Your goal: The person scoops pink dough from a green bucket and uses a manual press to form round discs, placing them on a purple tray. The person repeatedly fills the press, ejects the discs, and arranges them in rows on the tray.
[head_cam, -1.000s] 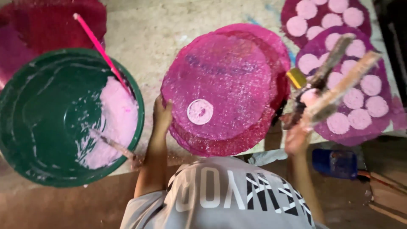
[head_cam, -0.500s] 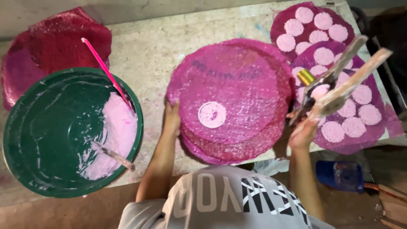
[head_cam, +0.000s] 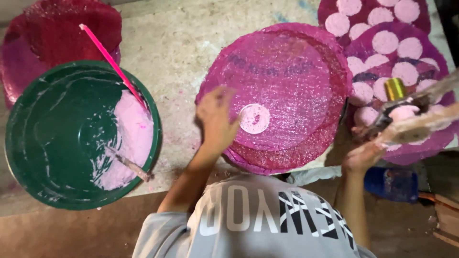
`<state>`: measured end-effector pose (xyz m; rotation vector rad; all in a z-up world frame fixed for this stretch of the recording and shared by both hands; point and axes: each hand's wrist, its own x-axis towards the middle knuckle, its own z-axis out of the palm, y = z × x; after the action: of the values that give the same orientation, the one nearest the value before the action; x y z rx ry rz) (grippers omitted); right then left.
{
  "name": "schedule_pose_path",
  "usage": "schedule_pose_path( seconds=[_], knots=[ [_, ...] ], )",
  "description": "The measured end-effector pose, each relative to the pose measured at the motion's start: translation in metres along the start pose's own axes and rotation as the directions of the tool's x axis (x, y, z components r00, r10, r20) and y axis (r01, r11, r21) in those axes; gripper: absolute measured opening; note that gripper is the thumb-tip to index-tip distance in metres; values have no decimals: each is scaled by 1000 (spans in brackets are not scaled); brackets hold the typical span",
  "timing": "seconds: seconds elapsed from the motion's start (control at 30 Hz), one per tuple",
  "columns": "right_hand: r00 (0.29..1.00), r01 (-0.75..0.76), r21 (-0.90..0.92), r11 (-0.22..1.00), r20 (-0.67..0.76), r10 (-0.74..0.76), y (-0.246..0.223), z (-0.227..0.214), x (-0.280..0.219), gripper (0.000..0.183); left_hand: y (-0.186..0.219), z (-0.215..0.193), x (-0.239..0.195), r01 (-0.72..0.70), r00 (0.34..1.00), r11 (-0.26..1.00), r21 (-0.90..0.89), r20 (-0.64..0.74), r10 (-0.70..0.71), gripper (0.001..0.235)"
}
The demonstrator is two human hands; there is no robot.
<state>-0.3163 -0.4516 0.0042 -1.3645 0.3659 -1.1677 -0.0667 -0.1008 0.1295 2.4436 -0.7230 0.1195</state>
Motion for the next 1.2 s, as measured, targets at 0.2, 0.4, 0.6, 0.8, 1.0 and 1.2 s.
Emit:
schedule_pose_path(
  seconds=[0.2,0.4,0.6,0.8,1.0,1.2],
  knots=[
    [994,105,14,994,-14,-105,-10,-2,-3,88,53,15,23,-111,966,994,-6,235,109,72],
    [997,49,215,975,-66,-36,-16,1,-13,88,54,39,25,-177,969,983,-45,166,182,32],
    [998,19,254,967,-65,-3,-18,-14,-19,84,40,39,17,-169,979,970,-174,87,186,9],
    [999,-27,280,960,-30,36,-20,-8,-26,86,28,24,3,-150,975,984,-100,150,164,10],
    [999,-22,264,964,-40,34,-27,5,-25,87,25,14,0,-178,953,977,-118,227,201,103],
    [998,-56,270,961,-25,65,-30,6,-25,90,26,15,-10,-144,959,982,-121,227,169,125]
  ],
)
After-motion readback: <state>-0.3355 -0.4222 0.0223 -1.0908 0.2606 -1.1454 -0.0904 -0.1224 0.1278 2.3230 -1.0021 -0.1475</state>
